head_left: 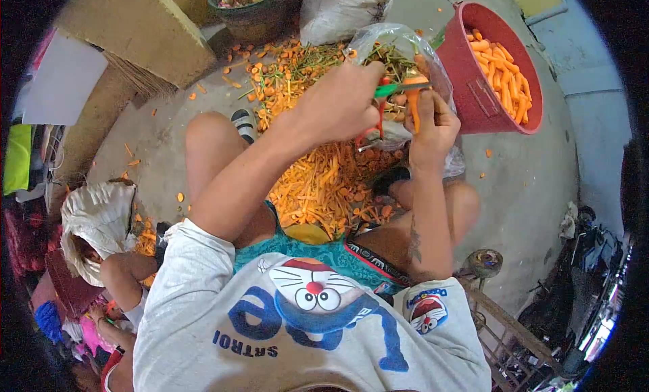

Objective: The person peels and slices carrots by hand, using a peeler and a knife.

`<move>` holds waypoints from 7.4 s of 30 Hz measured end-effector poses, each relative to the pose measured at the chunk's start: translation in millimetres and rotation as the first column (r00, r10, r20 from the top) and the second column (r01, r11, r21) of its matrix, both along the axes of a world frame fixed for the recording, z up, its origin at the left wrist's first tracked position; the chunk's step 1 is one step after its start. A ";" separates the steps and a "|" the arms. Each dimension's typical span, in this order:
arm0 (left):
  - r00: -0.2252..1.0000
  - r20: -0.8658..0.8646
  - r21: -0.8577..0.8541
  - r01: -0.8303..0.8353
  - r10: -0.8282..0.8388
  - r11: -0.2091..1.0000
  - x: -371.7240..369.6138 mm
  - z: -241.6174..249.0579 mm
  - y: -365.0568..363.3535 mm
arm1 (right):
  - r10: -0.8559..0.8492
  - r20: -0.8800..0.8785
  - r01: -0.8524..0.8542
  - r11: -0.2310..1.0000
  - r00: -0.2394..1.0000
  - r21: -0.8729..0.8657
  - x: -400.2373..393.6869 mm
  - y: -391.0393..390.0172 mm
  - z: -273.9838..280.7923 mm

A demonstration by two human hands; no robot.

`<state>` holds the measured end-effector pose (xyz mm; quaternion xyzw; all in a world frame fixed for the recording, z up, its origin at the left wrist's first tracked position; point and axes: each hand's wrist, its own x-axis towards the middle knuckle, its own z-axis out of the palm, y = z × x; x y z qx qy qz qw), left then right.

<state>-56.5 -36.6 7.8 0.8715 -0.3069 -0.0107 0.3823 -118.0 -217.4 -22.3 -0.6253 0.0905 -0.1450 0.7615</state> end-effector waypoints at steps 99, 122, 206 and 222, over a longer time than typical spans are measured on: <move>0.998 -0.043 -0.710 -0.066 0.050 0.701 43.8 -24.2 8.2 | 0.245 -0.086 -0.164 0.833 0.966 0.528 -1.2 3.1 11.4; 0.986 -0.067 -0.711 -0.154 0.153 0.686 63.9 -32.4 23.4 | 0.364 -0.055 -0.282 0.800 0.930 0.529 -1.3 -6.7 12.7; 0.963 0.012 -0.641 -0.199 0.269 0.741 55.4 -20.4 24.8 | 0.375 -0.174 -0.303 0.891 0.910 0.338 -6.1 2.8 20.2; 0.929 0.244 -0.071 -0.270 0.279 0.960 44.3 -21.9 27.1 | 0.353 -0.148 -0.193 0.765 0.924 0.615 -0.4 -6.4 23.5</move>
